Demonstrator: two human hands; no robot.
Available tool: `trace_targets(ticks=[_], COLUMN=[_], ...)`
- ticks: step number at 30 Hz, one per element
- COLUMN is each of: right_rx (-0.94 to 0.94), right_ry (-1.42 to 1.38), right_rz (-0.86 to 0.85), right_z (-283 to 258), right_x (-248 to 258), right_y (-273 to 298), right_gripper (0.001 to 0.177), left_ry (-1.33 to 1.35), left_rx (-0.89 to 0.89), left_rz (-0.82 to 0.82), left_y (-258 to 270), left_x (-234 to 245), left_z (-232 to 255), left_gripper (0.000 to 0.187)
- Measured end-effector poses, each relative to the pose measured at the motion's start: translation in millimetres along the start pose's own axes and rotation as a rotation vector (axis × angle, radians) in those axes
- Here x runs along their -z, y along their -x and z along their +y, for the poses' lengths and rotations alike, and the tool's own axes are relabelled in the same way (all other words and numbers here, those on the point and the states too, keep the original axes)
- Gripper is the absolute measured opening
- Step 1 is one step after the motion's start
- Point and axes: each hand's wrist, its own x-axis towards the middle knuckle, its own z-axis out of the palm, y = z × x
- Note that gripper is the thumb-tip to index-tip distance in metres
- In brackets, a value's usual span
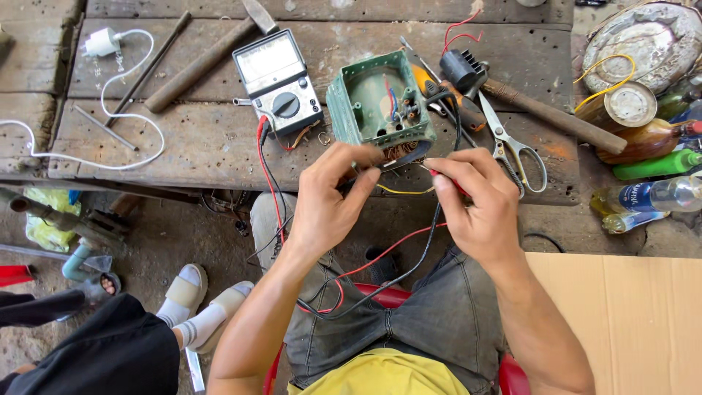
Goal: The person uses a multimeter to test wires connected to a green electrical component. They then use scissors to cut and strip wire insulation, twisting the exposed ends together and inserting them into the component's terminals.
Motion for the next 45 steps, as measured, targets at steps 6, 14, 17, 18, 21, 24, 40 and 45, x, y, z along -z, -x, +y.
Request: trace_targets(ticks=[6, 14, 17, 18, 21, 24, 40, 45], right_rx=[0.107, 0.105, 0.067, 0.042, 0.04, 0.063, 0.078, -0.389], right_ry=[0.004, 0.052, 0.034, 0.012, -0.041, -0.062, -0.177, -0.671], right_rz=[-0.12, -0.17, -0.225, -0.243, -0.234, -0.171, 0.058, 0.124], right_z=[-7.0, -9.4, -13.0, -14.3, -10.7, -0.8, 29.9, 56.2], right_x=[-19.4, -30.6, -26.4, -24.3, -20.6, -11.0, 4.4, -8.3], right_y=[-20.1, -34.6, -42.7, -44.5, -46.1, -39.2, 6.3, 67.4], right_gripper=[0.03, 0.03, 0.032, 0.033, 0.031, 0.029, 0.033, 0.04], left_ry=[-0.106, -0.079, -0.06, -0.051, -0.053, -0.089, -0.536, -0.356], left_rx=[-0.017, -0.004, -0.004, -0.003, -0.027, -0.028, -0.363, -0.385], left_rz=[-0.015, -0.016, -0.018, -0.022, -0.012, -0.011, -0.087, -0.006], left_y=[-8.2, -5.3, -4.7, -4.6, -7.0, -3.9, -30.4, -34.8], left_x=[3.1, 6.1, 7.9, 8.3, 11.7, 11.8, -28.0, -17.9], left_z=[-0.4, -10.4, -9.7, -8.4, -3.5, -3.8, -12.0, -16.2], left_gripper=[0.028, 0.029, 0.03, 0.03, 0.029, 0.029, 0.025, 0.009])
